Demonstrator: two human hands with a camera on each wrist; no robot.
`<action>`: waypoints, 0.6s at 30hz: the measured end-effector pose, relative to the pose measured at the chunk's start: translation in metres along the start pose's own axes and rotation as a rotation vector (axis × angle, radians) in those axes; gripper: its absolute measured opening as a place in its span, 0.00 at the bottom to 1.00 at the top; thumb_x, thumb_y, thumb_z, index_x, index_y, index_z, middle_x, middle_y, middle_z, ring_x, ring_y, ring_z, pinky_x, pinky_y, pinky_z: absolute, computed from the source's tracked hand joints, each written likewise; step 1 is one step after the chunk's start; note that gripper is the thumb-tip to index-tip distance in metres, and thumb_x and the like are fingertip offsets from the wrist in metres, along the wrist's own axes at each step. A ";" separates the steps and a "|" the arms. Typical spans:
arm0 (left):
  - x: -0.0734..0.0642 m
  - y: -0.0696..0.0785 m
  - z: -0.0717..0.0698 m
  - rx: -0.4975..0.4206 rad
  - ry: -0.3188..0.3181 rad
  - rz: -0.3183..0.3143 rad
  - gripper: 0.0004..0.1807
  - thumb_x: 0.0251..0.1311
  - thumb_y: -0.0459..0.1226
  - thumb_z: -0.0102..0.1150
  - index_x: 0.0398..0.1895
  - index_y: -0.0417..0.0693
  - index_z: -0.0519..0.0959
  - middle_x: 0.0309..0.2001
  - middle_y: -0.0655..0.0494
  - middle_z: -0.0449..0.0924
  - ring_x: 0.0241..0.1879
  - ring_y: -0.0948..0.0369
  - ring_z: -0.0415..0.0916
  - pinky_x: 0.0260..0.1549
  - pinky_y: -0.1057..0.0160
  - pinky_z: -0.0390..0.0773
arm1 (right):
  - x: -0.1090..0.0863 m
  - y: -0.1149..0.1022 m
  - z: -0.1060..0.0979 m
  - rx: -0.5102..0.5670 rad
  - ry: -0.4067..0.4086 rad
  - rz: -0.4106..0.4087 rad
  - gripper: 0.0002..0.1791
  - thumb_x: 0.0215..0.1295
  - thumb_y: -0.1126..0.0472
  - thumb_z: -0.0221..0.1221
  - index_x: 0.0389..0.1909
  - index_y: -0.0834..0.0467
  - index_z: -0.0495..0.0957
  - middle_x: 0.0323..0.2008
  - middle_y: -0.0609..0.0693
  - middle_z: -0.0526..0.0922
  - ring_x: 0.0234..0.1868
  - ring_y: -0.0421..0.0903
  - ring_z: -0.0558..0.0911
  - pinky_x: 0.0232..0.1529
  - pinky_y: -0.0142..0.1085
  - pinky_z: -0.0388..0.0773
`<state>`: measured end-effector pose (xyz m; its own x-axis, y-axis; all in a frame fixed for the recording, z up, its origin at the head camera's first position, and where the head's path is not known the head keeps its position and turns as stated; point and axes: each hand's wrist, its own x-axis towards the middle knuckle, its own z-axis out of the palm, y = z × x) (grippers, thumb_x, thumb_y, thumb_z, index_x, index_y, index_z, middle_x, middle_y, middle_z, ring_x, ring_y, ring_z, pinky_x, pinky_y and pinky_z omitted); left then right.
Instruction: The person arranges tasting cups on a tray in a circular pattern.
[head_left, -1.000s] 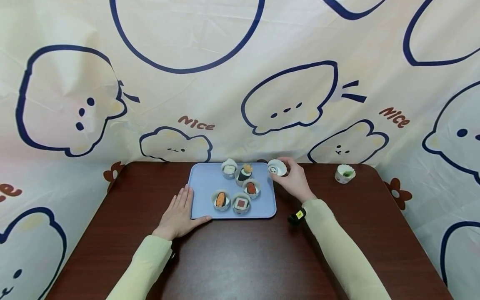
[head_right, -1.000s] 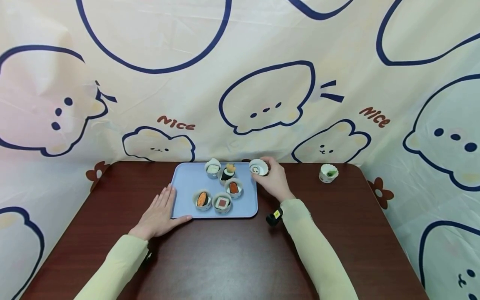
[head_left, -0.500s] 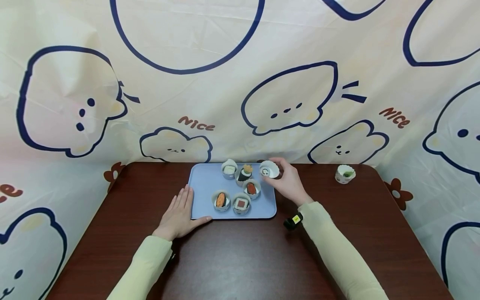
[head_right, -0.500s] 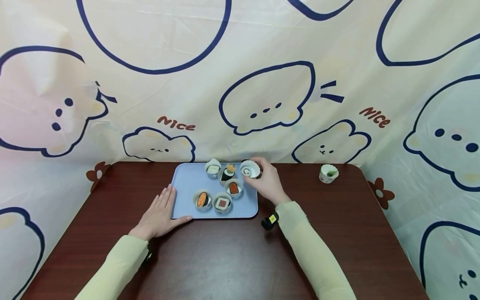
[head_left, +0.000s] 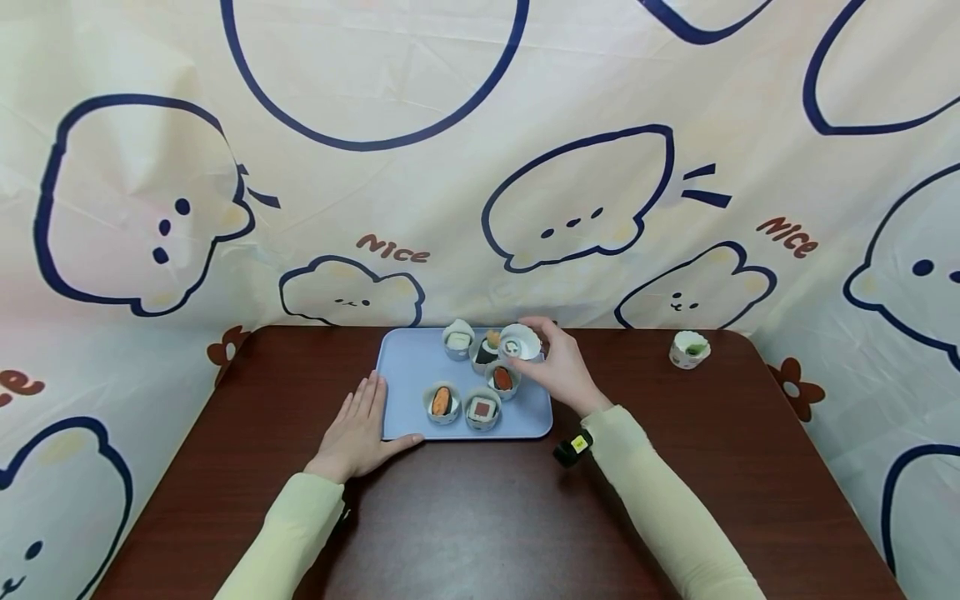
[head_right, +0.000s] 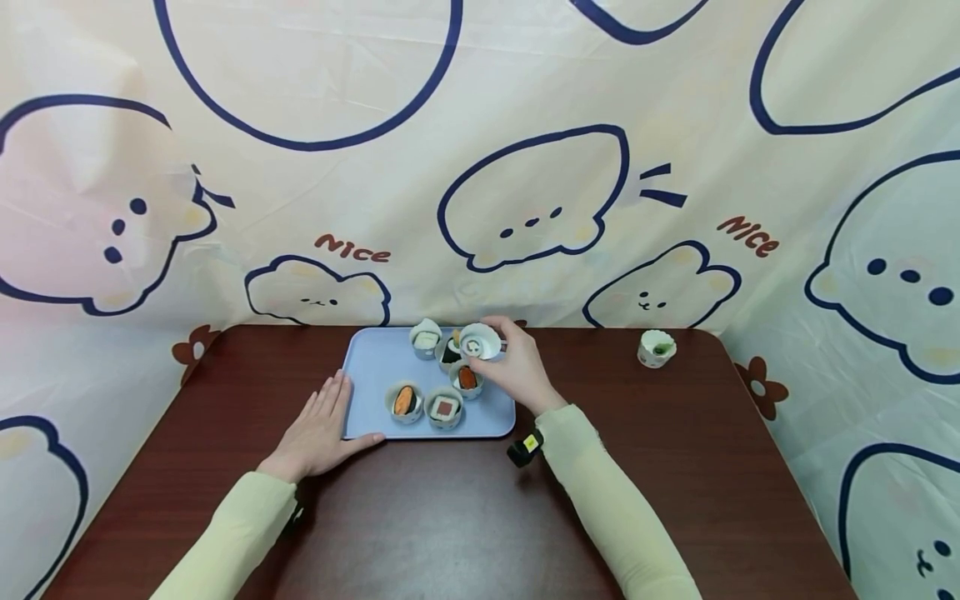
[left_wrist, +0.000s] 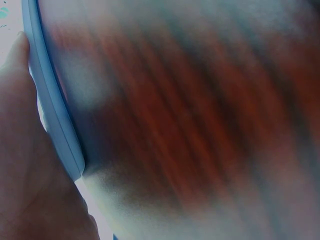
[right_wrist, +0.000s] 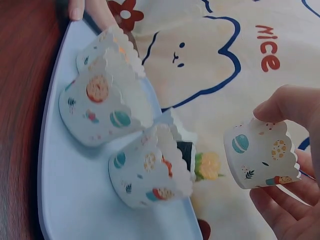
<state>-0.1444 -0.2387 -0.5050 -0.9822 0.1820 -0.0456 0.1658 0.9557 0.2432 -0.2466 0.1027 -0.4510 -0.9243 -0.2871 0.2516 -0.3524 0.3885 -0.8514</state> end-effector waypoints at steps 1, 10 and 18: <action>0.000 0.000 0.000 0.000 0.001 0.000 0.67 0.56 0.75 0.53 0.79 0.29 0.48 0.79 0.33 0.41 0.78 0.40 0.41 0.73 0.41 0.45 | 0.000 -0.002 0.002 0.001 -0.006 0.002 0.34 0.57 0.58 0.75 0.64 0.56 0.74 0.55 0.49 0.80 0.54 0.47 0.77 0.55 0.51 0.76; 0.000 0.000 0.001 0.001 0.005 0.003 0.67 0.56 0.74 0.53 0.79 0.29 0.48 0.79 0.33 0.41 0.78 0.40 0.41 0.73 0.41 0.45 | 0.003 -0.011 0.020 0.021 -0.031 -0.019 0.34 0.56 0.58 0.75 0.64 0.56 0.75 0.56 0.48 0.80 0.57 0.46 0.77 0.58 0.50 0.76; 0.000 -0.001 0.002 -0.010 0.013 0.008 0.67 0.56 0.75 0.53 0.78 0.28 0.49 0.79 0.33 0.42 0.78 0.39 0.41 0.73 0.41 0.45 | 0.006 -0.023 0.038 0.046 -0.077 -0.073 0.34 0.56 0.59 0.75 0.64 0.59 0.75 0.53 0.46 0.80 0.53 0.44 0.78 0.55 0.46 0.78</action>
<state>-0.1448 -0.2392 -0.5070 -0.9819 0.1867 -0.0308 0.1731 0.9518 0.2531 -0.2389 0.0586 -0.4479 -0.8819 -0.3801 0.2789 -0.4094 0.3241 -0.8529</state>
